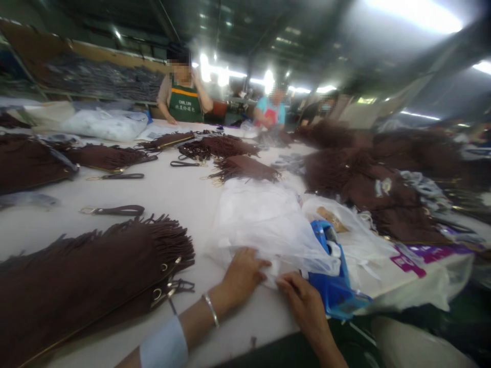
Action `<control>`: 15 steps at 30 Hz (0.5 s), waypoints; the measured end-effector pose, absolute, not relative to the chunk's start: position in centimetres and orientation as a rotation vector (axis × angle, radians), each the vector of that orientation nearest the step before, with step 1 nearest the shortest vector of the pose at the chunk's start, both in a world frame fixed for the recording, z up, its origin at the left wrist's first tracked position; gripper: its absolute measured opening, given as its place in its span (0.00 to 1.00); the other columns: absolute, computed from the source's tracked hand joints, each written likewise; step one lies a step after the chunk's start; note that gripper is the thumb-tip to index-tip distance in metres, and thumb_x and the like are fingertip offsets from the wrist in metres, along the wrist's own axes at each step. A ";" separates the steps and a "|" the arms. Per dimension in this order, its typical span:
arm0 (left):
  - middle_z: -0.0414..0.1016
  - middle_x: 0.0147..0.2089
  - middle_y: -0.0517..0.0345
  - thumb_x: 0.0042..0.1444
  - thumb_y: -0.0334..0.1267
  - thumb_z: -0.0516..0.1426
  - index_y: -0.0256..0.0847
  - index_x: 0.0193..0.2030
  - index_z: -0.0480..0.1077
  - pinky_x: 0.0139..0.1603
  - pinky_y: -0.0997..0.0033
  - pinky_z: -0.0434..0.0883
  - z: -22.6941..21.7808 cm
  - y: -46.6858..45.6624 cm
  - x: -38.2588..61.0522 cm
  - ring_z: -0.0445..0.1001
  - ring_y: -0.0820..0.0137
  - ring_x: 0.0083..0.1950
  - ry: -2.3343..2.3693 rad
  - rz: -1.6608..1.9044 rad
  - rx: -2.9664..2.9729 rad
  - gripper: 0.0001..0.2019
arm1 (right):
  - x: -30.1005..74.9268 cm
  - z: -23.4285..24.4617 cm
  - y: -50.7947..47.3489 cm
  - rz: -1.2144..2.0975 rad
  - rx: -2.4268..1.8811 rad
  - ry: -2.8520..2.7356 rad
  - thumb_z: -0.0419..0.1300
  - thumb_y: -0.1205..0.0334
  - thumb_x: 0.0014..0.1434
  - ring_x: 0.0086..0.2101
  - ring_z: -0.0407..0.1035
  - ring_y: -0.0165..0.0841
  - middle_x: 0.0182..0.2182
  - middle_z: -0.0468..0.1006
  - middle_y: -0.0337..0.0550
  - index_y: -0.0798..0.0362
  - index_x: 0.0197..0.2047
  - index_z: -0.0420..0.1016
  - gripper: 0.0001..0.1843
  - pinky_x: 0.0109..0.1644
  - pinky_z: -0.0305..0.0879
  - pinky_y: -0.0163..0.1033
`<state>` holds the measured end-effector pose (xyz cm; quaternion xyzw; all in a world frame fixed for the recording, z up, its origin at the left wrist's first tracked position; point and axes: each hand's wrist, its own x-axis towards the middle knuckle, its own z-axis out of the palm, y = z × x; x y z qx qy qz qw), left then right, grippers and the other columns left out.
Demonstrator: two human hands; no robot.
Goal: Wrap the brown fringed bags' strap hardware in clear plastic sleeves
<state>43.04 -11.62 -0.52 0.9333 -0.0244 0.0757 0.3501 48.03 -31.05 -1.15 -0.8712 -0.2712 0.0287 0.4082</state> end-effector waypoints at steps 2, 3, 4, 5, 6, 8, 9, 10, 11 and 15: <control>0.72 0.46 0.50 0.57 0.35 0.63 0.47 0.53 0.74 0.57 0.53 0.64 -0.5 -11.5 42.9 0.67 0.57 0.52 -0.077 0.198 2.415 0.16 | 48.2 -1.4 -31.4 0.043 -2.203 -0.607 0.54 0.48 0.65 0.29 0.69 0.34 0.26 0.73 0.36 0.51 0.32 0.73 0.17 0.33 0.64 0.34; 0.72 0.45 0.50 0.57 0.35 0.63 0.47 0.52 0.75 0.57 0.53 0.64 -0.5 -11.4 42.9 0.67 0.56 0.52 -0.081 0.201 2.412 0.15 | 48.1 -1.5 -31.5 0.017 -2.211 -0.566 0.54 0.47 0.65 0.29 0.69 0.34 0.26 0.73 0.37 0.51 0.32 0.72 0.18 0.32 0.64 0.34; 0.72 0.46 0.50 0.57 0.35 0.62 0.47 0.52 0.75 0.57 0.52 0.64 -0.5 -11.3 42.8 0.67 0.56 0.52 -0.084 0.204 2.407 0.15 | 47.8 -1.6 -31.5 -0.016 -2.220 -0.543 0.53 0.47 0.65 0.29 0.69 0.35 0.26 0.74 0.38 0.51 0.33 0.72 0.18 0.32 0.64 0.34; 0.72 0.46 0.49 0.57 0.35 0.62 0.47 0.52 0.75 0.58 0.52 0.64 -0.5 -11.3 42.8 0.67 0.56 0.53 -0.089 0.207 2.400 0.15 | 47.3 -1.7 -31.4 -0.055 -2.228 -0.552 0.53 0.48 0.65 0.31 0.70 0.36 0.27 0.75 0.39 0.51 0.34 0.73 0.17 0.34 0.65 0.35; 0.72 0.47 0.49 0.57 0.35 0.62 0.47 0.52 0.75 0.58 0.51 0.63 -0.6 -11.2 42.7 0.66 0.55 0.54 -0.094 0.210 2.391 0.15 | 46.7 -1.6 -31.4 -0.094 -2.229 -0.597 0.54 0.49 0.65 0.33 0.71 0.37 0.30 0.76 0.41 0.51 0.35 0.73 0.16 0.37 0.66 0.37; 0.71 0.49 0.48 0.56 0.33 0.63 0.47 0.52 0.75 0.60 0.50 0.62 -0.9 -11.1 42.8 0.65 0.54 0.56 -0.109 0.214 2.366 0.17 | 45.1 -1.3 -31.3 -0.148 -2.204 -0.751 0.54 0.52 0.65 0.37 0.72 0.38 0.33 0.77 0.44 0.50 0.36 0.74 0.13 0.43 0.66 0.38; 0.71 0.50 0.48 0.56 0.31 0.62 0.47 0.53 0.75 0.61 0.49 0.61 -1.2 -11.1 42.9 0.64 0.54 0.57 -0.117 0.217 2.349 0.17 | 44.3 -0.9 -31.3 -0.144 -2.178 -0.833 0.55 0.54 0.65 0.38 0.72 0.39 0.35 0.77 0.44 0.49 0.36 0.75 0.11 0.44 0.67 0.38; 0.71 0.51 0.47 0.56 0.30 0.61 0.47 0.52 0.75 0.62 0.49 0.60 -1.5 -11.1 43.0 0.63 0.53 0.59 -0.123 0.222 2.329 0.18 | 43.6 -0.5 -31.3 -0.118 -2.150 -0.884 0.55 0.55 0.65 0.39 0.73 0.38 0.36 0.78 0.44 0.48 0.36 0.75 0.10 0.44 0.67 0.38; 0.70 0.53 0.46 0.55 0.29 0.61 0.47 0.52 0.75 0.62 0.48 0.59 -1.8 -11.1 43.1 0.62 0.53 0.60 -0.127 0.227 2.305 0.18 | 43.1 0.0 -31.4 -0.081 -2.131 -0.889 0.56 0.55 0.64 0.39 0.73 0.38 0.36 0.78 0.44 0.48 0.37 0.75 0.10 0.44 0.68 0.37; 0.68 0.59 0.46 0.52 0.25 0.60 0.44 0.49 0.77 0.64 0.48 0.58 -2.1 -10.7 43.5 0.61 0.52 0.63 -0.140 0.234 2.155 0.18 | 42.4 2.0 -31.0 0.149 -2.122 -0.669 0.57 0.47 0.62 0.32 0.72 0.35 0.30 0.77 0.39 0.48 0.35 0.75 0.14 0.35 0.69 0.31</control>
